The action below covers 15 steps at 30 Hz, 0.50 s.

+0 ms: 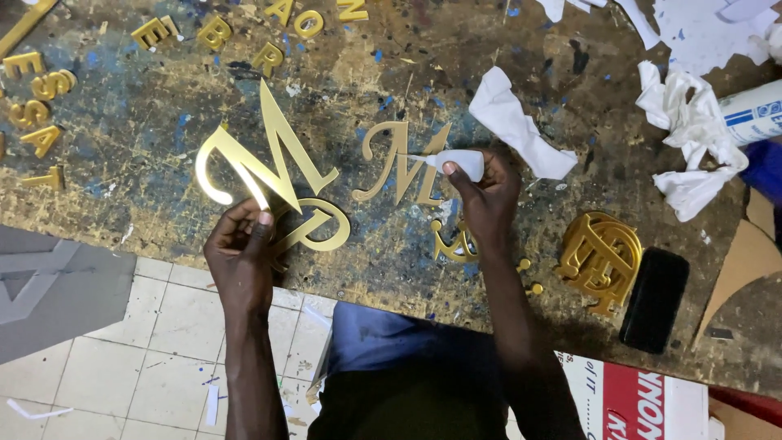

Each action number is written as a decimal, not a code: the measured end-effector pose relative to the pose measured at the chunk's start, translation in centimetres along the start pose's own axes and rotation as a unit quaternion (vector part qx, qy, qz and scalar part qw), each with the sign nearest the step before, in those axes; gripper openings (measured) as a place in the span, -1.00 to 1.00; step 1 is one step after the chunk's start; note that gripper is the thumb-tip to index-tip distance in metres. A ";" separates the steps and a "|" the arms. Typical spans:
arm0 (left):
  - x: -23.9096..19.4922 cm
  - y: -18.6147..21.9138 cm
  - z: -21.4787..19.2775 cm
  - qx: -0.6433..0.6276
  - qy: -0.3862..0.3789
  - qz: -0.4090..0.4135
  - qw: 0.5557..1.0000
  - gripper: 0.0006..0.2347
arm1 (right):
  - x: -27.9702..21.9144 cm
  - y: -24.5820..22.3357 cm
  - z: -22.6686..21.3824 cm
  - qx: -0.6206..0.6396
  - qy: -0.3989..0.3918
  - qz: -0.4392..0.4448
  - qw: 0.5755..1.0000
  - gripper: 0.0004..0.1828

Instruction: Applying adhesive to the back of decorative gold letters and carefully pressing them onto a sign base for assembly.

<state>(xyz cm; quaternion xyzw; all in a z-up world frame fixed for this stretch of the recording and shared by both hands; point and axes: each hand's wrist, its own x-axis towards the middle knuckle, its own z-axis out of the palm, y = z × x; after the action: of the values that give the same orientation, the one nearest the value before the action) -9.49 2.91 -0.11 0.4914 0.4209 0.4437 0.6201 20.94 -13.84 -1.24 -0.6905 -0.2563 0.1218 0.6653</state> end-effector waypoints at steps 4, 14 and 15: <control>0.0 0.6 0.6 0.011 -0.002 0.006 1.000 -0.80 | 0.8 0.9 0.1 -0.003 0.004 -0.005 1.000 -0.73; 0.3 0.8 1.0 -0.005 -0.007 0.000 1.000 -0.77 | 2.2 0.3 0.6 0.000 0.020 -0.036 0.999 -0.72; 0.7 0.3 0.7 -0.006 -0.010 0.004 1.000 -0.77 | 2.4 0.2 0.8 0.006 0.025 -0.036 0.999 -0.70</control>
<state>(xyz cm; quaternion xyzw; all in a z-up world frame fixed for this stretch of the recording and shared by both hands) -8.66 3.42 0.25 0.4938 0.4097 0.4440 0.6254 22.58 -11.96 -1.07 -0.6798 -0.2632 0.0817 0.6797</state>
